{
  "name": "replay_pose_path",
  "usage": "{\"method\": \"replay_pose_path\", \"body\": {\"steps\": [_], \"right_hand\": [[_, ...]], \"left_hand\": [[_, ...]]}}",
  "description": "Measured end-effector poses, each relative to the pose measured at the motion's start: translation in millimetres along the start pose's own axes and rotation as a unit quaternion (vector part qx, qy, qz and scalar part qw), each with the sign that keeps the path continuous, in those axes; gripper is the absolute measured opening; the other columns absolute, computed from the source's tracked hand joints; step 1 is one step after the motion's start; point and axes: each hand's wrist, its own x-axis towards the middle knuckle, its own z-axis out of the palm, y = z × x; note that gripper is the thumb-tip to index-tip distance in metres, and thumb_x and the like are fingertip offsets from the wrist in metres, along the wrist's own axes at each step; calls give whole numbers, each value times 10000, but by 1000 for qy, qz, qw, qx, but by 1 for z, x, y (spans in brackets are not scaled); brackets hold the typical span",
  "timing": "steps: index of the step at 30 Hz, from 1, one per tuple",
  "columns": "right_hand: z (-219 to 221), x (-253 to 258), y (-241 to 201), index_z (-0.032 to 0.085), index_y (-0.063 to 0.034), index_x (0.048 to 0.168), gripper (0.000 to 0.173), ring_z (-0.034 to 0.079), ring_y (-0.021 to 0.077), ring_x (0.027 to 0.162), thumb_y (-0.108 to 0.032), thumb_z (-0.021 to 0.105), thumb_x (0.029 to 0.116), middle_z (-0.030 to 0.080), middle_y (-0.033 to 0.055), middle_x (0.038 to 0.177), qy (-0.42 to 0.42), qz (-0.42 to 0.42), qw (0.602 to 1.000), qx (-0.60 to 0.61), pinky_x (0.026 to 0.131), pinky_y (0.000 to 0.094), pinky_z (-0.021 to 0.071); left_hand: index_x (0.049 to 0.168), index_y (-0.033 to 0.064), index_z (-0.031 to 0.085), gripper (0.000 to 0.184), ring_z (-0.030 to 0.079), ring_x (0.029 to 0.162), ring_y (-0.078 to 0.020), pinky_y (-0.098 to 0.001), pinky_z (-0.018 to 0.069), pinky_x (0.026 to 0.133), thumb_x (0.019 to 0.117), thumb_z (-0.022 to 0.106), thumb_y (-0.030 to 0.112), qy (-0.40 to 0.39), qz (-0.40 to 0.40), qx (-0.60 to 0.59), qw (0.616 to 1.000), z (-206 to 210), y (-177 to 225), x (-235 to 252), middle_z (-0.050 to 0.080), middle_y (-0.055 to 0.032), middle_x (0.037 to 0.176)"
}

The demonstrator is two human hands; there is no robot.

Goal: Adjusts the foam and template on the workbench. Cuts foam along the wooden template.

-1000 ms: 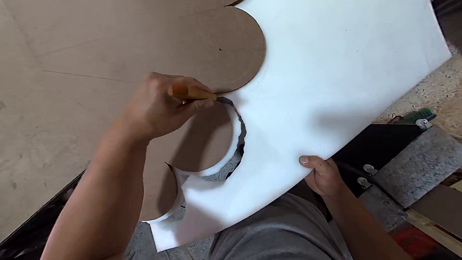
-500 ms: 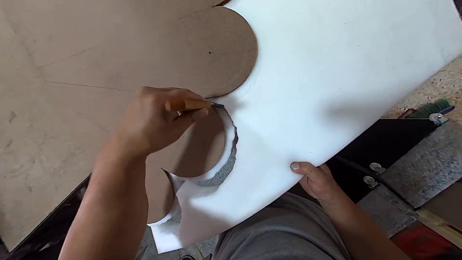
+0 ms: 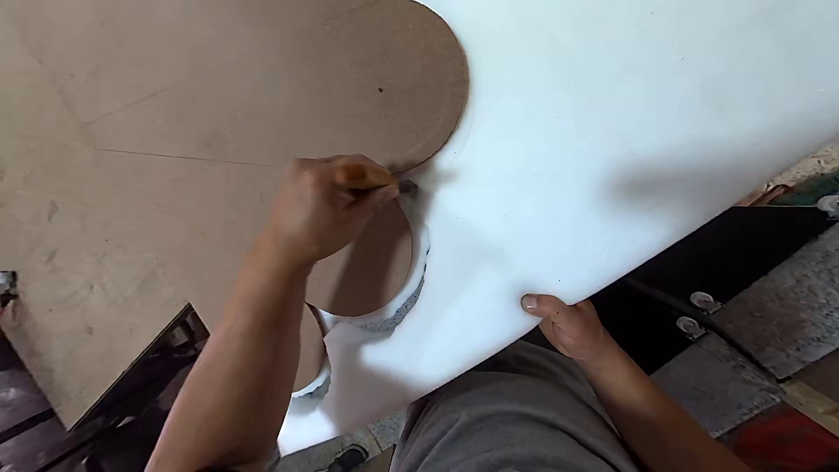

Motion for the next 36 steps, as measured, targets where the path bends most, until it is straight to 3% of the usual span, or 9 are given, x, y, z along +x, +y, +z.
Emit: {"method": "replay_pose_path", "body": {"steps": [5,9,11,14,19,22,27,31,36], "right_hand": [[-6,1,-1,721,-122,1121,240,724,162,933,-100,734,882,741,71,1024,-7,9,1000,-14,853,389,619],[-1,3,3,718,-123,1125,245,728,173,929,-119,754,882,741,75,1024,-17,-1,1000,-2,852,401,622],[-4,3,4,717,-126,1126,251,728,170,929,-118,756,878,742,75,1022,-15,0,1000,-4,854,393,621],[-6,2,8,719,-133,1122,241,722,154,934,-102,736,884,740,61,1022,-16,7,1000,-2,857,380,617],[-7,3,9,724,-113,1108,233,729,175,933,-101,762,878,746,77,1015,-13,21,1000,-11,860,386,621],[-10,2,11,723,-111,1117,244,729,175,935,-94,762,877,749,71,1018,-4,56,998,-5,868,384,619],[-7,5,8,729,-98,1089,231,733,174,933,-106,783,864,756,66,1000,-6,50,998,-23,870,383,621],[-11,4,7,730,-86,1074,221,732,155,926,-82,783,860,757,55,984,-2,80,996,-26,872,356,620],[-11,7,3,718,-57,1091,235,734,158,953,-65,784,865,761,62,1001,-19,87,996,-13,906,357,614]], "left_hand": [[1109,74,732,227,734,857,-70,-289,642,798,964,713,247,-13,-20,-45,999,-42,22,-1,763,0,1024],[1056,95,752,193,715,820,-9,-227,624,757,966,707,259,-13,-34,-30,999,3,2,5,761,17,972],[1086,101,746,197,718,860,-6,-217,624,798,980,694,259,-27,-32,-19,999,-6,10,6,759,24,1003],[1100,61,731,217,738,875,-79,-290,643,815,965,722,231,0,-13,-41,999,-29,28,4,765,-12,1025],[1039,100,744,202,709,819,-3,-213,617,754,983,689,285,-20,5,-8,1000,2,18,27,752,25,956],[1112,56,716,209,733,849,-92,-301,644,779,976,704,213,6,-2,-58,998,-25,45,22,759,-7,1023],[1001,61,720,186,692,743,-23,-235,606,675,990,689,244,35,20,-16,999,22,34,42,742,-3,898],[1133,33,679,212,741,826,-155,-361,653,743,972,707,169,69,21,-90,993,-7,60,38,760,-44,1011],[1043,39,709,223,712,731,-51,-270,629,666,989,702,255,89,-12,-43,995,35,46,60,750,-11,882]]}}
